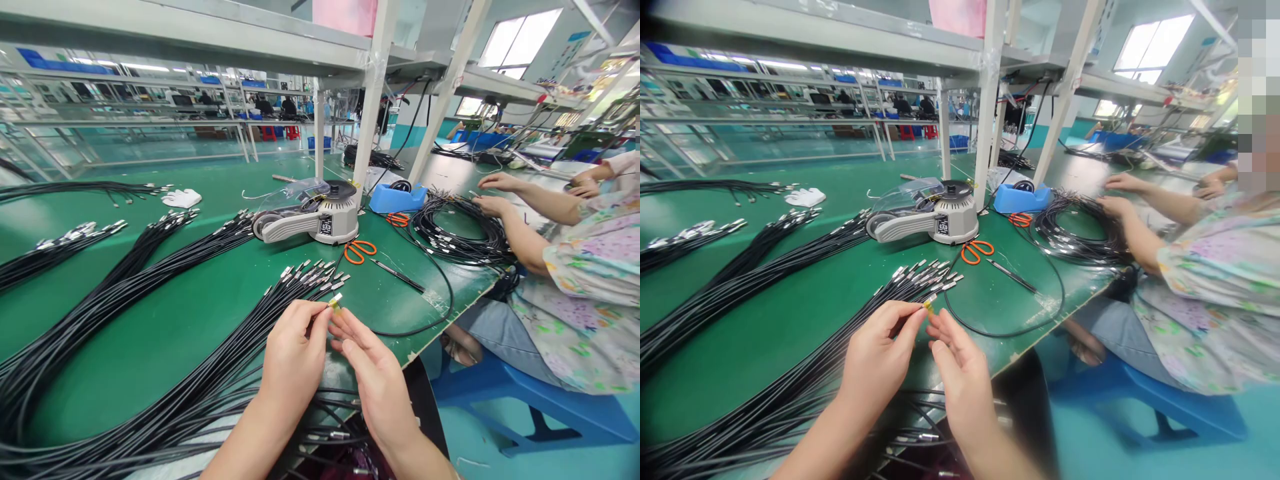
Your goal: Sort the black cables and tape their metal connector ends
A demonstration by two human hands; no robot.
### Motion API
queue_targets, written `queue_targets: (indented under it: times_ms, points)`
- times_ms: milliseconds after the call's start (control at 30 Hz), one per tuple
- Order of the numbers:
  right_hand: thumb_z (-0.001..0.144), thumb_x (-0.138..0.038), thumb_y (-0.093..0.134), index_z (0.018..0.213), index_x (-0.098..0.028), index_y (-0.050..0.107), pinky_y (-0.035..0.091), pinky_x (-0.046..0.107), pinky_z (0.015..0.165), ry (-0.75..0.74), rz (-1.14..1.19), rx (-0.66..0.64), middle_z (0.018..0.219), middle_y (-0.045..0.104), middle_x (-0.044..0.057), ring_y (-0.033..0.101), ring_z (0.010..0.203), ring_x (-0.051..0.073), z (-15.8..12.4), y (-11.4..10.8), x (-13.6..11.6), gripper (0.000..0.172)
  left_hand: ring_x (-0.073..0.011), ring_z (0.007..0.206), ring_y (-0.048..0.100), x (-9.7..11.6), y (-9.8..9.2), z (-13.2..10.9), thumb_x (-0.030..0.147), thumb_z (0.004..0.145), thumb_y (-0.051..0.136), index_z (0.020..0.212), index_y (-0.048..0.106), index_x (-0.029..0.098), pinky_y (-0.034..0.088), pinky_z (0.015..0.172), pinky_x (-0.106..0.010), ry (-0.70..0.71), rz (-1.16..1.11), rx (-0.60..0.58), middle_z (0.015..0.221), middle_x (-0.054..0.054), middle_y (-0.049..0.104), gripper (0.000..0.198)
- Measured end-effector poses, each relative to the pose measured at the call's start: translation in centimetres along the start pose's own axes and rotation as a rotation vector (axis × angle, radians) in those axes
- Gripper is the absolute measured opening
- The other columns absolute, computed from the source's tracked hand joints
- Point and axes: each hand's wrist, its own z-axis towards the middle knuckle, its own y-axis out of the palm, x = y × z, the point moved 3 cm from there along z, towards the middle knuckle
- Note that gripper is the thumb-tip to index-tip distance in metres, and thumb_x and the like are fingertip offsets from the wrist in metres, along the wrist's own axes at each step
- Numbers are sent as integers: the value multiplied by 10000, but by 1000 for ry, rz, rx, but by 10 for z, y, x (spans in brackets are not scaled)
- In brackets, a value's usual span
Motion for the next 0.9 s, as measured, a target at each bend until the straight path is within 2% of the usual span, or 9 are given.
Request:
queue_targets:
  times_ms: [100, 233, 400, 533, 767, 900]
  points:
    - [865, -358, 564, 1174, -221, 606, 443, 402, 967, -10, 9, 31, 1213, 621, 78, 576, 1107, 228, 2, -1, -6, 340, -122, 712, 608, 2, 0, -1, 193, 846, 531, 819, 646, 189, 480, 657, -226, 44, 28, 19, 784, -8, 656, 118]
    - [822, -407, 608, 983, -194, 640, 483, 333, 838, -46, -73, 103, 986, 661, 51, 600, 935, 190, 15, 0, -16, 269, -122, 709, 605, 5, 0, -2, 171, 844, 532, 812, 637, 186, 478, 664, -227, 104, 57, 26, 768, -7, 648, 111]
    - [774, -367, 662, 848, -169, 626, 460, 287, 778, -37, -196, 68, 828, 643, 15, 575, 795, 153, 24, 7, -18, 214, -118, 695, 595, 5, 1, -1, 165, 847, 525, 801, 633, 176, 471, 650, -222, 110, 48, 11, 754, -11, 641, 118]
    - [790, -346, 635, 806, -164, 620, 452, 259, 722, -53, -234, 100, 758, 629, -1, 562, 735, 137, 21, 7, -20, 184, -117, 696, 590, 3, 1, -1, 187, 847, 531, 795, 639, 178, 461, 641, -221, 29, 19, -37, 761, -11, 643, 120]
    - [804, -312, 624, 825, -169, 627, 451, 253, 741, -98, -248, 60, 798, 648, 5, 575, 759, 132, 22, 5, -24, 144, -133, 689, 603, 0, 3, 0, 267, 855, 510, 775, 634, 193, 455, 647, -237, -170, -67, -158, 739, 0, 636, 165]
    - [805, -300, 624, 806, -172, 628, 454, 247, 730, -109, -254, 53, 783, 650, 1, 579, 743, 126, 24, 5, -26, 128, -123, 590, 574, -1, 3, 0, 318, 844, 505, 756, 631, 182, 432, 573, -233, -277, -105, -212, 703, -2, 626, 205]
